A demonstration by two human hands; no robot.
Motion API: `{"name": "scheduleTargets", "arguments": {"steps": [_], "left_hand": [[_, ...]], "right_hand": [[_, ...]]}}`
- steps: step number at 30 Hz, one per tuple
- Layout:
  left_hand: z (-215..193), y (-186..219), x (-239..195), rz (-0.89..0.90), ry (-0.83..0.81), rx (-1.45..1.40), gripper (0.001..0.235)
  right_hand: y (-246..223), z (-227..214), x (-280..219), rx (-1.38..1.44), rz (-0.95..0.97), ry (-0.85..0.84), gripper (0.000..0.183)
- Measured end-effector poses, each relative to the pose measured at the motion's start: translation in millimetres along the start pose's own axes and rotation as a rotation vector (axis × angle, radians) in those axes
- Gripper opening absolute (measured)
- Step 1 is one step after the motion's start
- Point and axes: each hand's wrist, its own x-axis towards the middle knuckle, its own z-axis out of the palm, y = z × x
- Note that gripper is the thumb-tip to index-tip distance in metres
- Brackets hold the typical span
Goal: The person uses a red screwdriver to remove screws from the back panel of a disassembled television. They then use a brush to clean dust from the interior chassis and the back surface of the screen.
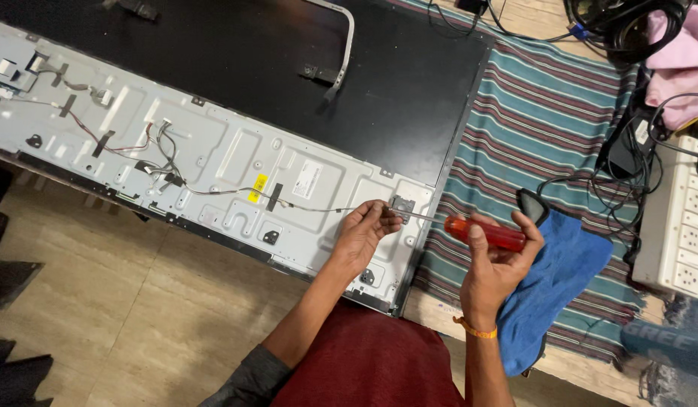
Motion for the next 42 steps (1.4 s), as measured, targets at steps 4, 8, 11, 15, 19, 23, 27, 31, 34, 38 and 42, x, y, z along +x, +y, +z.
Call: {"name": "scheduleTargets", "arguments": {"steps": [4, 8, 11, 15, 19, 23, 27, 31, 34, 38, 42], "left_hand": [[-2.7, 5.4, -2.4, 0.012, -0.017, -0.011, 0.02], [-3.4, 8.4, -5.0, 0.014, 0.015, -0.007, 0.021], [-3.2, 7.2, -4.8, 0.02, 0.021, -0.019, 0.02], [-3.5, 4.0, -3.5, 0.014, 0.044, -0.052, 0.019], [-1.9, 1.2, -2.0, 0.001, 0.07, -0.056, 0.016], [2.2, 0.0, -0.5, -0.018, 0.1, -0.036, 0.016], [2.4, -1.3, 3.4, -0.064, 0.111, -0.026, 0.017], [-7.5, -7.2, 7.9, -0.11, 0.073, 0.01, 0.016], [-17.0, -12.5, 11.1, -0.135, 0.02, 0.018, 0.017], [-25.9, -18.4, 14.9, -0.192, -0.014, 0.013, 0.017], [-27.5, -19.5, 21.5, -0.2, -0.026, 0.009, 0.016]], "right_hand": [[-3.9, 3.1, 2.0, -0.046, -0.002, -0.036, 0.054], [-3.8, 4.7, 2.1, -0.083, -0.006, -0.051, 0.054], [-2.6, 4.1, 1.8, -0.084, -0.008, -0.055, 0.054], [-0.6, 2.4, 1.8, -0.11, 0.019, -0.042, 0.054], [1.6, 0.8, 1.0, -0.08, 0.014, -0.031, 0.053], [2.8, -0.9, -0.2, -0.104, 0.019, -0.021, 0.052], [2.8, -5.1, 2.0, -0.052, 0.031, -0.08, 0.055], [4.6, -15.6, 6.1, -0.042, 0.053, -0.174, 0.059], [7.8, -22.1, 8.8, -0.03, 0.05, -0.226, 0.059], [8.3, -29.2, 12.4, -0.007, 0.071, -0.236, 0.062], [9.9, -31.0, 17.9, 0.023, 0.061, -0.28, 0.065]]}}
